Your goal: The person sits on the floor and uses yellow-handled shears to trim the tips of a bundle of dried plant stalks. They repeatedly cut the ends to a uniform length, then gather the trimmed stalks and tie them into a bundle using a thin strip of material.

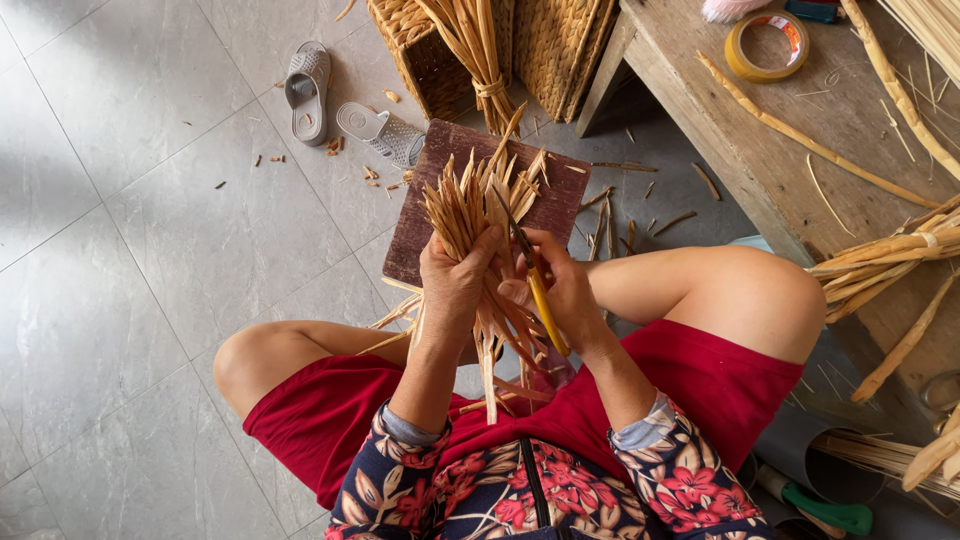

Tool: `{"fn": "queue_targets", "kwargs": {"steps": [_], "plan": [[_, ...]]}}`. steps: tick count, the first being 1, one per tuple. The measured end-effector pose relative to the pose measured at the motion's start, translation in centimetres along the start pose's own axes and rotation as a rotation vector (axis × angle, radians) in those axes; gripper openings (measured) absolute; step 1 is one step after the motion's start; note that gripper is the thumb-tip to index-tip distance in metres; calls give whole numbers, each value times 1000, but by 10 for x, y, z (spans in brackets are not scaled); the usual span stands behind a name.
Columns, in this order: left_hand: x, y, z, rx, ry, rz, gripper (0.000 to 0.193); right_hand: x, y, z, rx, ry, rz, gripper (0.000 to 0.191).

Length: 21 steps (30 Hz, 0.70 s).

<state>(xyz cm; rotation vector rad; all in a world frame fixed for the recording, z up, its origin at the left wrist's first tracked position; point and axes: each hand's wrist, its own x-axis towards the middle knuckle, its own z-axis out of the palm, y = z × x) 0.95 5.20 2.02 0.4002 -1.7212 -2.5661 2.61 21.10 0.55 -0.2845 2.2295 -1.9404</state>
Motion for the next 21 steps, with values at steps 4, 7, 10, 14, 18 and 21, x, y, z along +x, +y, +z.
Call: {"fn": "queue_targets", "kwargs": {"steps": [4,7,10,14,18,21], "plan": [[-2,2,0,-24,-19,9,9,1,-8,-2,0,-27,-61,66],[-2,2,0,-38,-23,9,8,1,-12,-1,-30,-11,-14,65],[-2,1,1,-22,-1,5,9,0,-14,-1,-15,0,-6,63],[-2,0,1,-7,-10,30,7,-1,-9,1,149,7,-19,60],[-3,0,1,-37,-25,28,7,0,-1,3,163,20,22,58],[-6,-1,1,-36,-38,15,7,1,6,0,71,40,-28,57]]}}
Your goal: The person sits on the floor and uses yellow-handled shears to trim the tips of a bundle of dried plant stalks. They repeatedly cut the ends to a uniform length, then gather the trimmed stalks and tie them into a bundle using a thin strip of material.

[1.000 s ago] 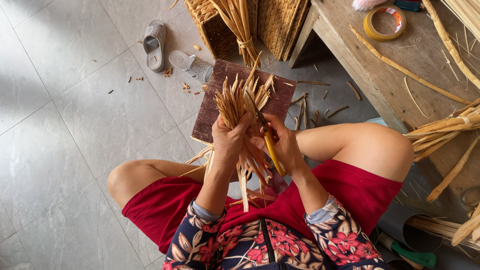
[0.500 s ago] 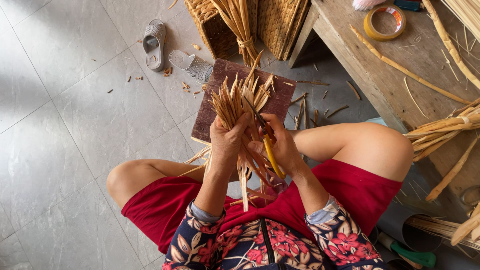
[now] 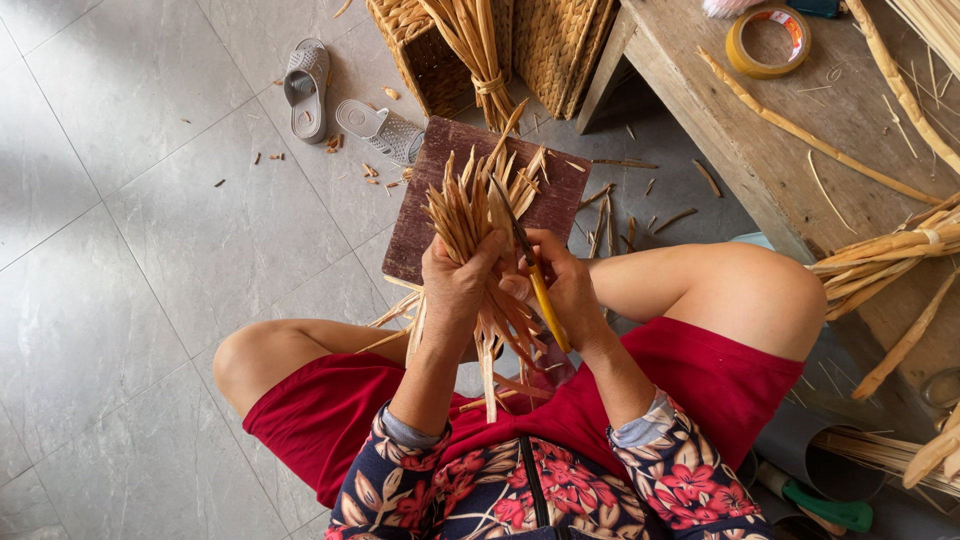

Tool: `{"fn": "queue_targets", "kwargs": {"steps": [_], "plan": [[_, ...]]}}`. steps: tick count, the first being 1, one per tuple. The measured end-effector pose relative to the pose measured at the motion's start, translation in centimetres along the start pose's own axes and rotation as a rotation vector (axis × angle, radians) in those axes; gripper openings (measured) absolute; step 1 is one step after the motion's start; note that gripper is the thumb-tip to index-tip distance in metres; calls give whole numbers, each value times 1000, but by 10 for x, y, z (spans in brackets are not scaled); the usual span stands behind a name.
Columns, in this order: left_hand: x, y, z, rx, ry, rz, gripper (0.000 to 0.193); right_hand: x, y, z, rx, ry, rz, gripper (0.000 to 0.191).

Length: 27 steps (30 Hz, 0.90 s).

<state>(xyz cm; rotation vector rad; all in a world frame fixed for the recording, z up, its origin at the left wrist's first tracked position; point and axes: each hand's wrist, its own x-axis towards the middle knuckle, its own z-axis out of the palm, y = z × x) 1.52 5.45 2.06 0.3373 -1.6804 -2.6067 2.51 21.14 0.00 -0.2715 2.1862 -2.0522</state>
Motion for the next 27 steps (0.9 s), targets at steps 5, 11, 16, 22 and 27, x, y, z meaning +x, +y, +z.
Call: {"fn": "queue_targets", "kwargs": {"steps": [5,11,16,22,27], "plan": [[-3,-2,1,55,-11,-15,9,-2,4,-2,58,21,7,55],[-1,-2,-1,-8,-16,-40,11,-2,4,0,91,36,83,53],[-2,-3,-2,107,-59,-14,12,0,6,-1,117,32,17,49],[-2,-1,0,113,-70,-35,11,2,6,-1,254,100,-38,47],[-2,4,-1,23,-104,-74,12,6,2,-3,213,102,8,51]]}}
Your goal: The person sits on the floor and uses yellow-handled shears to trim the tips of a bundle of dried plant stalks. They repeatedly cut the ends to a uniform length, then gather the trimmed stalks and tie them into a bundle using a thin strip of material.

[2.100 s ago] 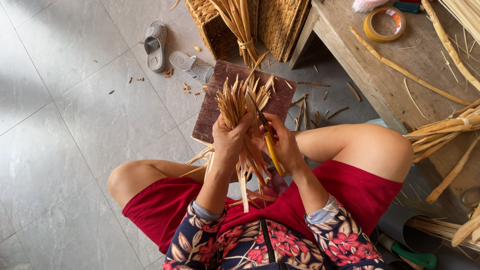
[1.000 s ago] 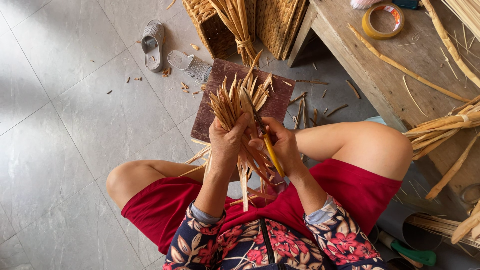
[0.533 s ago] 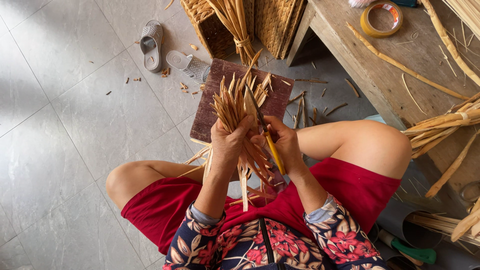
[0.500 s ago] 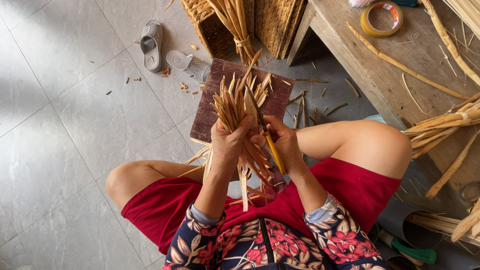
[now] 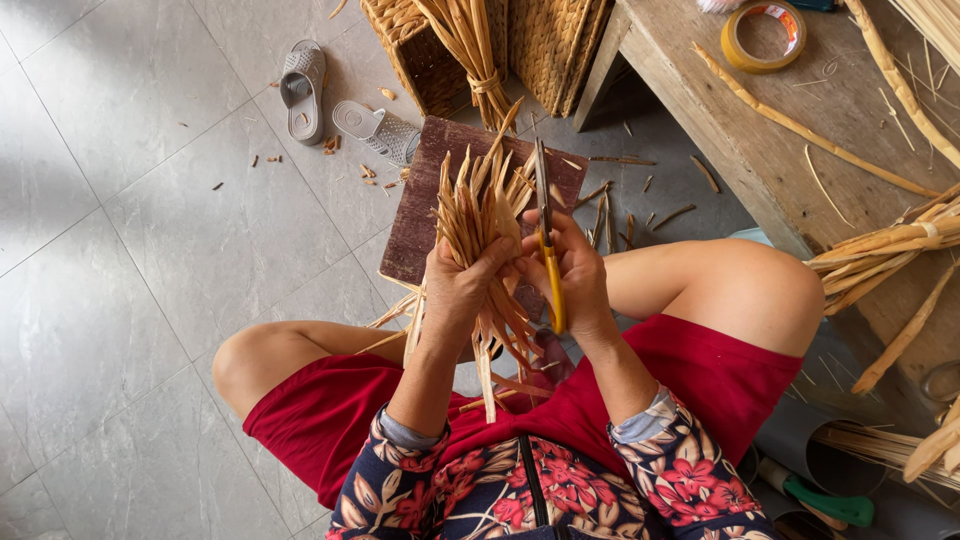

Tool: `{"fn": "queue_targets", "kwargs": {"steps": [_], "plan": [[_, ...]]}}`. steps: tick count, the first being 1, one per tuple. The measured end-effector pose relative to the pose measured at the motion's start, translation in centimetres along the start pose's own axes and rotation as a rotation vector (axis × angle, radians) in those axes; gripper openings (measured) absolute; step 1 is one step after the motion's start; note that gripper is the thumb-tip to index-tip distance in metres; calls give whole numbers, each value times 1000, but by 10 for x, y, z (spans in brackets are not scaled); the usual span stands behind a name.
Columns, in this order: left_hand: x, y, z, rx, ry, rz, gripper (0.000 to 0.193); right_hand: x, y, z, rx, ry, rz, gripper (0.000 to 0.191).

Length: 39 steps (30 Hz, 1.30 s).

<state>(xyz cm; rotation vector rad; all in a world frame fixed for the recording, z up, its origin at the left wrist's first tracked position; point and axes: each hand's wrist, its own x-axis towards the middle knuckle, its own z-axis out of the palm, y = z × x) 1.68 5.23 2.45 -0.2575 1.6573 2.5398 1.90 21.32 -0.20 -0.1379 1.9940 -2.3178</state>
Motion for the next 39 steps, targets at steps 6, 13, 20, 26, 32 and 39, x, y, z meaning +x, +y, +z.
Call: {"fn": "queue_targets", "kwargs": {"steps": [6,13,20,26,32,39], "plan": [[-1,14,-7,-302,-200,-98,26,-4,-9,-12,476,-182,109,49],[1,24,-6,-237,-341,-202,33,-1,-6,-14,495,-191,213,56],[12,9,-7,-181,-81,-76,18,-2,-7,-5,24,-114,59,54],[19,-3,-11,-142,71,-82,16,-4,-10,4,-196,-124,72,61],[19,-7,-9,-178,101,-111,16,-3,-11,5,-230,-129,105,63],[17,-4,-5,-178,95,-98,17,-5,-7,6,-154,-118,69,59]]}}
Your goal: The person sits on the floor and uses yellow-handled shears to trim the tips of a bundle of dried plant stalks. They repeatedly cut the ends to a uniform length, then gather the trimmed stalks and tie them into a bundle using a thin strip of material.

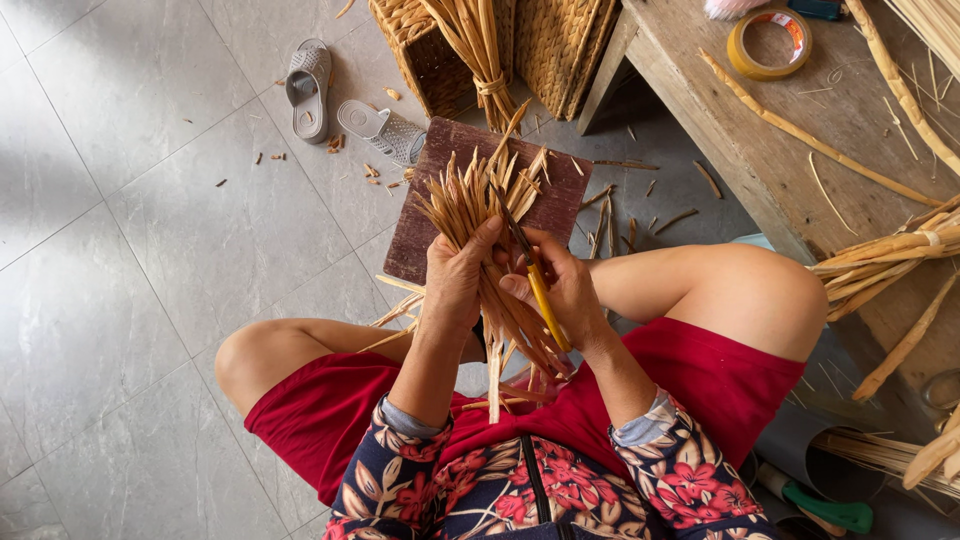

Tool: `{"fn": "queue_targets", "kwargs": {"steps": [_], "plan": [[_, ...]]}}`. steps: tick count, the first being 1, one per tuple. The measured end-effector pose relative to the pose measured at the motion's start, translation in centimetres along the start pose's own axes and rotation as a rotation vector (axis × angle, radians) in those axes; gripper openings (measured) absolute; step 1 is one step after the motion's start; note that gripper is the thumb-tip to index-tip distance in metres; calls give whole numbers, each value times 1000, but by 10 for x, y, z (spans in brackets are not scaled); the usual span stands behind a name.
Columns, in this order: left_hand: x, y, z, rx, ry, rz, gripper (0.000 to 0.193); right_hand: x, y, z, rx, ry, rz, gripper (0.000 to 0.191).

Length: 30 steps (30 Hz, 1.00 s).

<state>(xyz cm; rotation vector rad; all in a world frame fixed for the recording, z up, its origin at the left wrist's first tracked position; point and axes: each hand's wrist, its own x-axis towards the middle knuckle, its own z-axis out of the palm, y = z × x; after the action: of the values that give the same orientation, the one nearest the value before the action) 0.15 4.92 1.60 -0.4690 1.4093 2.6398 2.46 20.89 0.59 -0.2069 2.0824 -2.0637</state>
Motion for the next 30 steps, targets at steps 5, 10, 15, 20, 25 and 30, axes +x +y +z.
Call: {"fn": "queue_targets", "kwargs": {"steps": [5,10,15,20,25,30], "plan": [[-1,2,3,-42,-19,24,15,-1,8,3,157,-7,-25,56],[-4,-1,6,4,-12,22,14,-1,11,2,119,14,-49,58],[-8,-4,7,-3,-20,32,13,-1,11,2,83,34,-77,56],[-7,-2,7,8,-33,21,13,-2,14,3,256,12,-67,56],[-10,-4,4,15,-19,31,14,1,15,1,99,7,-93,49],[-13,-3,4,71,-44,47,16,-3,14,2,181,37,-86,47]]}}
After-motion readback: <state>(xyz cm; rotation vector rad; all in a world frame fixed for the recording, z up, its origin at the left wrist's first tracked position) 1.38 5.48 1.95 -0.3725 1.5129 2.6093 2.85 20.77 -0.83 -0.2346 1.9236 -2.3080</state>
